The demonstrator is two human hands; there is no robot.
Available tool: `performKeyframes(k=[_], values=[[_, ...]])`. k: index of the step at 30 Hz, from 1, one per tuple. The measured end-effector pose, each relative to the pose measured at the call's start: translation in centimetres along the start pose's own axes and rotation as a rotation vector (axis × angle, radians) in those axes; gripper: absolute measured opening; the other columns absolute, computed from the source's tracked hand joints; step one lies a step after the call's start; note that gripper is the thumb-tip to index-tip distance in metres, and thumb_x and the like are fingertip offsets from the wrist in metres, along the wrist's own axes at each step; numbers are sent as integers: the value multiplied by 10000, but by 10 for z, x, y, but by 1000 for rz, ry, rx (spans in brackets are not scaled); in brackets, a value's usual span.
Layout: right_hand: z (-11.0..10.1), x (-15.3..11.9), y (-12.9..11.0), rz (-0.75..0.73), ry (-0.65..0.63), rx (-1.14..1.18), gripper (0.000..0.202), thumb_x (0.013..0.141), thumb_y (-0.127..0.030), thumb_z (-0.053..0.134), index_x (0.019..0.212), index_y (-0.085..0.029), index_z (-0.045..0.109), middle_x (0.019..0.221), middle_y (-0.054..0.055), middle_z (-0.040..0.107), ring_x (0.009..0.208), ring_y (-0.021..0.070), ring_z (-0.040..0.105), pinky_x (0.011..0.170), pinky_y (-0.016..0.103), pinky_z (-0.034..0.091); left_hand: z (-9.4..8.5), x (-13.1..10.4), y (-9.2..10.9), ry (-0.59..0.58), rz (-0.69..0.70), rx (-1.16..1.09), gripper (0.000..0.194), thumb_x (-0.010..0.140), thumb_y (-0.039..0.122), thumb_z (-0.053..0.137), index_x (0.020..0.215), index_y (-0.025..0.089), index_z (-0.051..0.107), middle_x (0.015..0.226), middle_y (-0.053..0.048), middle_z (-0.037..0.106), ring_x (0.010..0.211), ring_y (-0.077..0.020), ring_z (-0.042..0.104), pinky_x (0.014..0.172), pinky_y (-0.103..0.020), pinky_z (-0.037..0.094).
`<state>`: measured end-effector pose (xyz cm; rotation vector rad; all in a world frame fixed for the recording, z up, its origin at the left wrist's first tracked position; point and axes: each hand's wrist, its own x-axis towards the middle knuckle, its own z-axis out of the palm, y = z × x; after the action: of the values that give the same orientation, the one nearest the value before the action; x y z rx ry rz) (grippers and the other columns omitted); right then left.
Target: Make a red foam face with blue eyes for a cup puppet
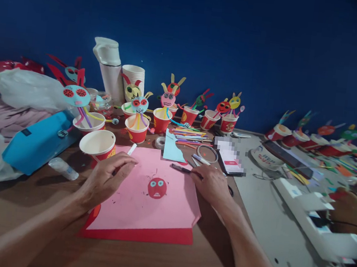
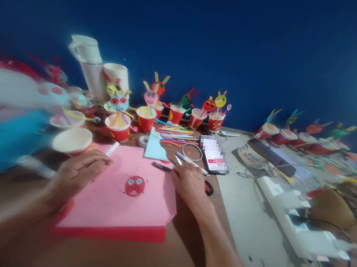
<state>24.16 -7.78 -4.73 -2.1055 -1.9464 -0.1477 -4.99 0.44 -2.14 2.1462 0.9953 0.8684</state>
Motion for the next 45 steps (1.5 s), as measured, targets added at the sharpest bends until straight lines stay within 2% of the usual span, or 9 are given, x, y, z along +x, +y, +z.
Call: performKeyframes(k=[6, 10, 16, 20, 24, 29, 33, 40, 45], values=[[-1, -1, 4, -2, 39, -21, 169, 792, -223, 565, 908, -242, 686, 941, 68, 691, 906, 249, 582, 756, 356, 386, 0, -2, 5, 42, -39, -61, 239, 872, 337, 460, 831, 172, 628, 830, -34, 646, 730, -144, 597, 592, -212, 469], [-2, -1, -11, -14, 120, 40, 162, 835, -246, 552, 931, -215, 679, 929, 65, 689, 912, 240, 585, 793, 361, 385, 1, -2, 3, 19, -121, -124, 281, 886, 370, 435, 826, 169, 622, 748, -19, 624, 622, -121, 566, 532, -209, 446], [-3, 4, -59, -286, -66, 210, 179, 867, -178, 524, 909, -223, 693, 850, 44, 684, 830, 180, 602, 751, 295, 398, 7, -4, 6, -35, -106, -105, 284, 877, 359, 440, 798, 152, 619, 748, -30, 629, 590, -113, 552, 514, -209, 441], [-1, 12, -75, -329, -112, 182, 194, 873, -167, 520, 918, -221, 700, 802, 57, 659, 790, 175, 591, 704, 276, 391, 6, -5, 9, -44, -48, -77, 255, 875, 317, 443, 778, 152, 612, 743, -24, 629, 610, -111, 552, 529, -206, 436], [10, 12, -75, -322, -116, 173, 239, 864, -131, 508, 965, -248, 690, 820, 49, 627, 768, 169, 562, 671, 271, 375, -5, -4, 7, 85, -36, -87, 255, 879, 313, 448, 766, 163, 620, 738, -14, 630, 665, -117, 574, 596, -210, 463], [15, 6, -74, -360, -116, 248, 229, 823, -90, 531, 881, -244, 690, 827, 34, 608, 809, 174, 532, 707, 282, 364, -14, -4, 6, 255, -152, -104, 280, 870, 360, 454, 749, 172, 623, 692, 1, 632, 564, -98, 556, 496, -184, 444], [10, 7, -73, -304, -105, 317, 229, 811, -60, 505, 837, -195, 688, 802, 48, 614, 788, 170, 542, 696, 275, 381, -9, -2, 5, 147, -110, -51, 277, 870, 335, 456, 737, 159, 624, 651, 5, 629, 539, -95, 535, 511, -185, 429], [20, 12, -60, -263, -32, 422, 266, 773, -9, 469, 849, -174, 662, 818, 53, 636, 793, 174, 562, 724, 282, 407, 1, -1, -8, -24, 52, 314, 220, 862, 298, 462, 883, 181, 648, 818, -46, 662, 716, -155, 603, 644, -230, 440], [21, 11, -59, -269, -40, 331, 284, 752, 0, 479, 876, -177, 663, 825, 50, 624, 810, 180, 556, 721, 291, 383, 3, -4, -14, -100, 31, 510, 227, 879, 294, 431, 954, 203, 626, 872, -56, 647, 788, -183, 610, 659, -248, 437]])
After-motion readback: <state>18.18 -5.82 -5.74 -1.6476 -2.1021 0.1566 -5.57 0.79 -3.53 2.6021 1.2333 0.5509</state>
